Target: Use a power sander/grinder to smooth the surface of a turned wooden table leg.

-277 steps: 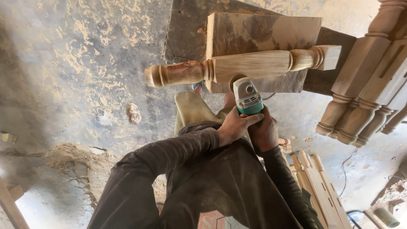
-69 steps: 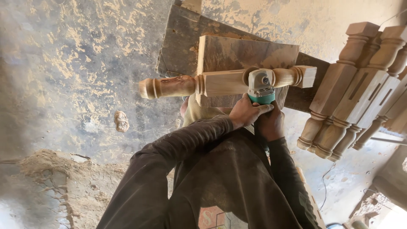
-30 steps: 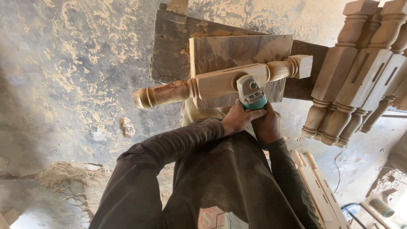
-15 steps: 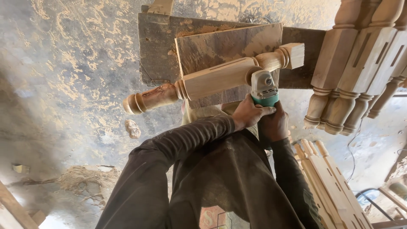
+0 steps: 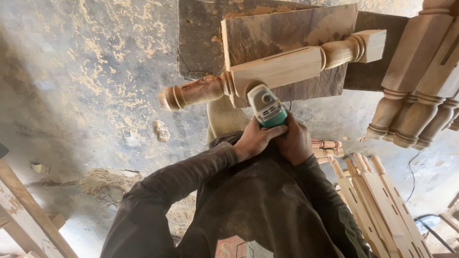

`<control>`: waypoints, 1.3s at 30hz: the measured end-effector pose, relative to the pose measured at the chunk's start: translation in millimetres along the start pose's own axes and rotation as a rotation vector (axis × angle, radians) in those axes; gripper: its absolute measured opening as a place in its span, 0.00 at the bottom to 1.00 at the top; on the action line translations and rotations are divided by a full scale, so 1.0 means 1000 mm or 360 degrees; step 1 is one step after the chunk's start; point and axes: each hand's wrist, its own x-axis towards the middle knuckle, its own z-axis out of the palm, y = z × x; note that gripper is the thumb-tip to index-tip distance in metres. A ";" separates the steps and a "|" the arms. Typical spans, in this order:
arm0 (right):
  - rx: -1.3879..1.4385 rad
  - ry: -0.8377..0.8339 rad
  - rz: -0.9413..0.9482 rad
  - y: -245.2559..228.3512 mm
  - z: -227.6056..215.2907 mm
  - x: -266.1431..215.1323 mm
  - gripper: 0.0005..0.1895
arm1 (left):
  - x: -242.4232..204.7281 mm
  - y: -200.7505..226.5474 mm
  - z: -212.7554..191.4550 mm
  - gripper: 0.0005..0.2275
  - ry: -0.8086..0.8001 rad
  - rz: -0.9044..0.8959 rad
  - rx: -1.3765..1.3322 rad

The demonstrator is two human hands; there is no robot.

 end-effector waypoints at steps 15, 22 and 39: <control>-0.0055 0.0030 0.0060 0.029 -0.036 0.004 0.27 | 0.023 0.011 0.041 0.32 0.0006 0.0002 0.0130; 0.0048 0.0133 0.0116 0.070 -0.070 0.004 0.21 | 0.054 0.022 0.086 0.36 0.0012 -0.0152 0.0374; 0.0804 0.0589 0.0516 0.111 -0.096 -0.042 0.25 | 0.080 0.065 0.018 0.28 0.0046 0.1216 0.2116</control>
